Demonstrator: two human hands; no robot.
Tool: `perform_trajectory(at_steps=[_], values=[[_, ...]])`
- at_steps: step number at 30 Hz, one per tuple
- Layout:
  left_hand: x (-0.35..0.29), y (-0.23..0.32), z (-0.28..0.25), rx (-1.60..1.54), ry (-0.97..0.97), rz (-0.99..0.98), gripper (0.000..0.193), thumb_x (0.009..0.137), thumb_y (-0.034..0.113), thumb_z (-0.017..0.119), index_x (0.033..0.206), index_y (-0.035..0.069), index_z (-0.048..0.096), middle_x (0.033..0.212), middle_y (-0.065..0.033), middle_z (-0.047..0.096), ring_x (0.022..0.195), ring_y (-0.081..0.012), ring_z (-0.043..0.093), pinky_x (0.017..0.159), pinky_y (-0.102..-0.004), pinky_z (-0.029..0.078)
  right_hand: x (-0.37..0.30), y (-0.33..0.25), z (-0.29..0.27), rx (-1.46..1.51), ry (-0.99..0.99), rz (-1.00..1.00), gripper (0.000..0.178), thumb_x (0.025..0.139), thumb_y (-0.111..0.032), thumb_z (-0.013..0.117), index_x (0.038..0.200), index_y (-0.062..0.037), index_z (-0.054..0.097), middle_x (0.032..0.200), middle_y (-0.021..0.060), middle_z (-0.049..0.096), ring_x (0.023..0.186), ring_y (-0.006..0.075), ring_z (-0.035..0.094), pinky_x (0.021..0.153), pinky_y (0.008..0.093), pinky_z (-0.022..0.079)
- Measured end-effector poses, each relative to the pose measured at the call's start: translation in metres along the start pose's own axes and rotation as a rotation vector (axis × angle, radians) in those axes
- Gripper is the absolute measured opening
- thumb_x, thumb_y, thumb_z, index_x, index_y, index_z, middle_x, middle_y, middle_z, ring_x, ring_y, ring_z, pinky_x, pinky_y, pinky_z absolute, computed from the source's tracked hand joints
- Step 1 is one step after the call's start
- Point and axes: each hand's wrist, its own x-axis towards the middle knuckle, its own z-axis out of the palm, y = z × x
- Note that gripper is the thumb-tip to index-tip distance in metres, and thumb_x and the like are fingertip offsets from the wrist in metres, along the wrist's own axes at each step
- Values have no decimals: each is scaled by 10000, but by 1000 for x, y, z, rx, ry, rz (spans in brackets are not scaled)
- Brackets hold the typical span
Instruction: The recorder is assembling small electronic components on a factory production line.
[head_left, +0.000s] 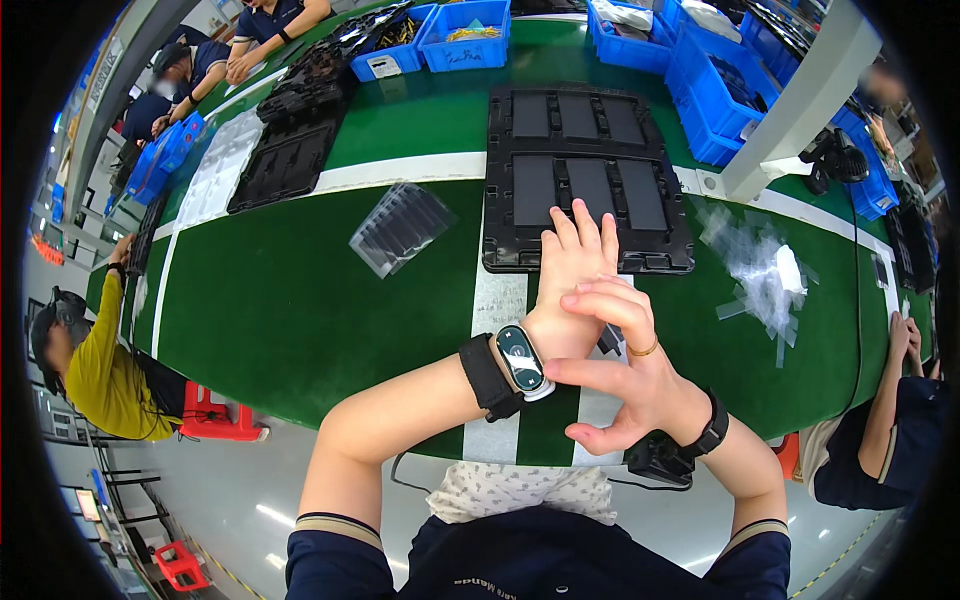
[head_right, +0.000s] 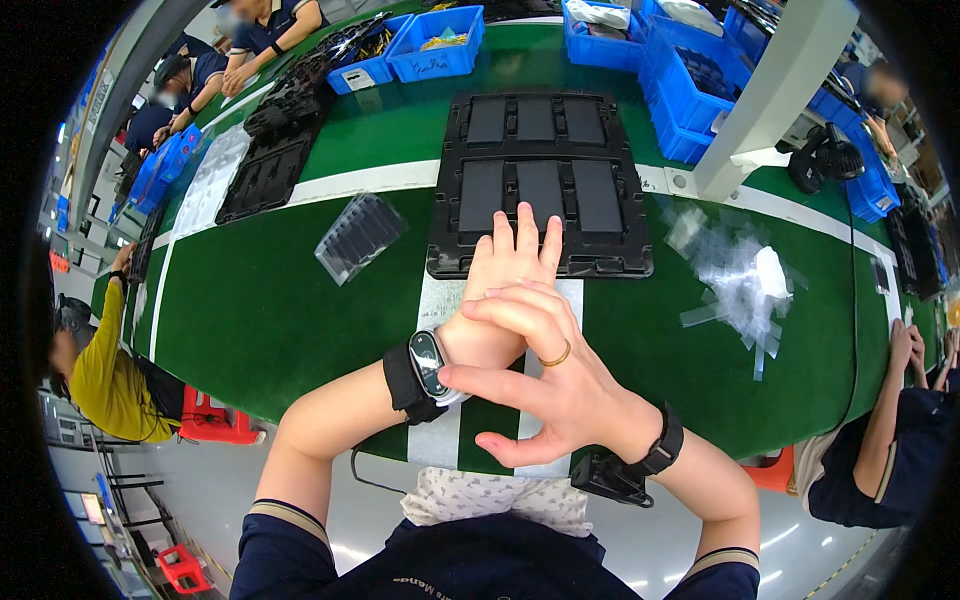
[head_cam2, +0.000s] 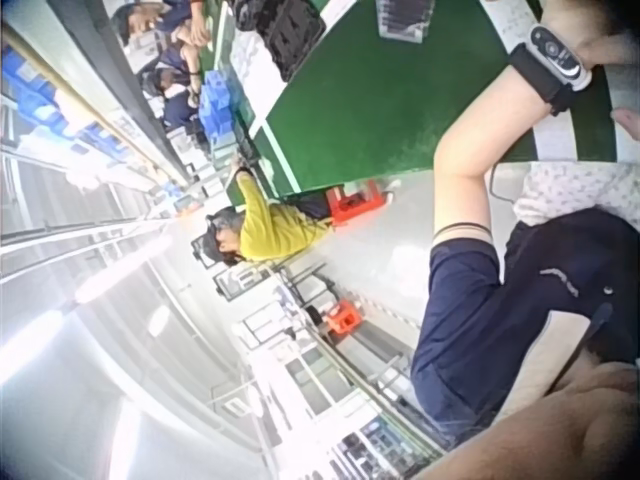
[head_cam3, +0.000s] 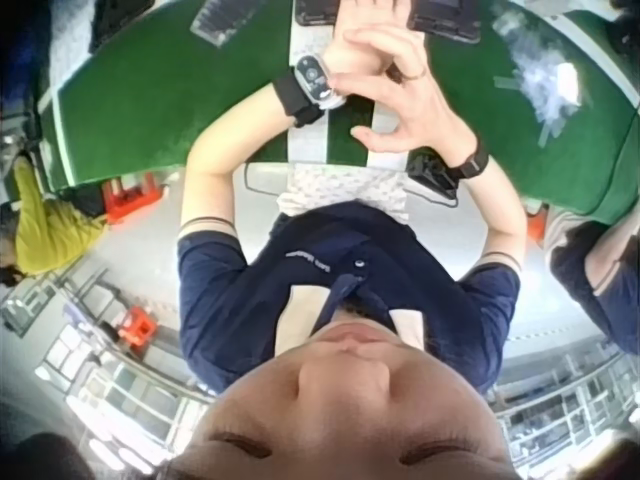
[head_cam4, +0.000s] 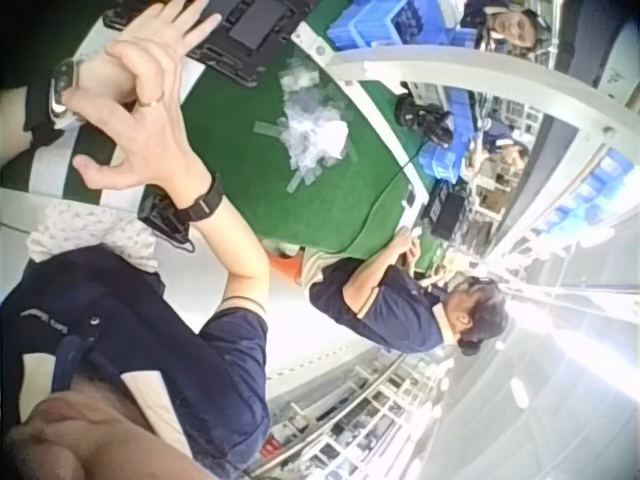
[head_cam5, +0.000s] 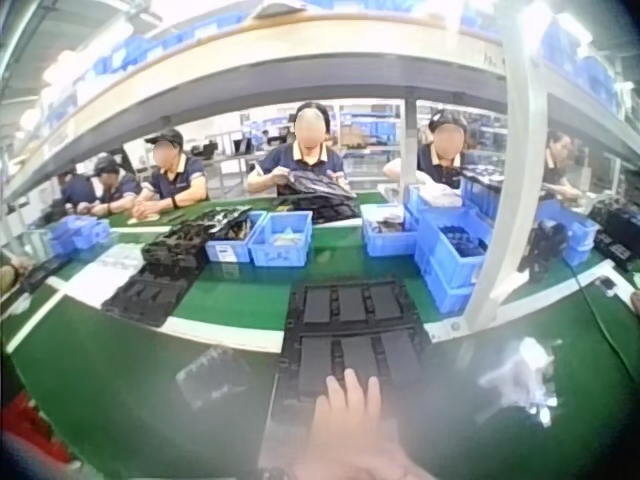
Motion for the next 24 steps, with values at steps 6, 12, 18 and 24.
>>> perform_trajectory(at_steps=[6,12,18,24], values=[[2,4,7,56,44,-56,563,745,156,516,1264,-1,367,1233,-273,388,1073,-407,448,810,-386,435,2,-7,4,-78,-54,-25,428,555,-325,673,966,-208,648,1225,150,386,1098,344,371,956,501,269],[2,2,7,51,63,-39,580,738,160,525,1266,-11,358,1235,-274,387,1067,-413,453,802,-394,438,1,-7,2,-69,-40,-41,416,567,-337,669,957,-196,649,1233,153,381,1101,346,371,957,499,271],[1,1,-1,25,14,-11,611,734,166,534,1280,-18,333,1234,-278,390,1076,-416,447,813,-411,433,0,-4,4,-14,15,-3,456,544,-288,686,984,-177,641,1213,139,408,1073,336,397,941,483,296],[0,3,8,58,3,-24,637,751,210,514,1301,-26,297,1261,-307,346,1112,-446,400,833,-422,403,-1,-5,4,-19,-23,1,459,543,-287,692,986,-176,639,1208,131,414,1073,334,391,941,485,294]])
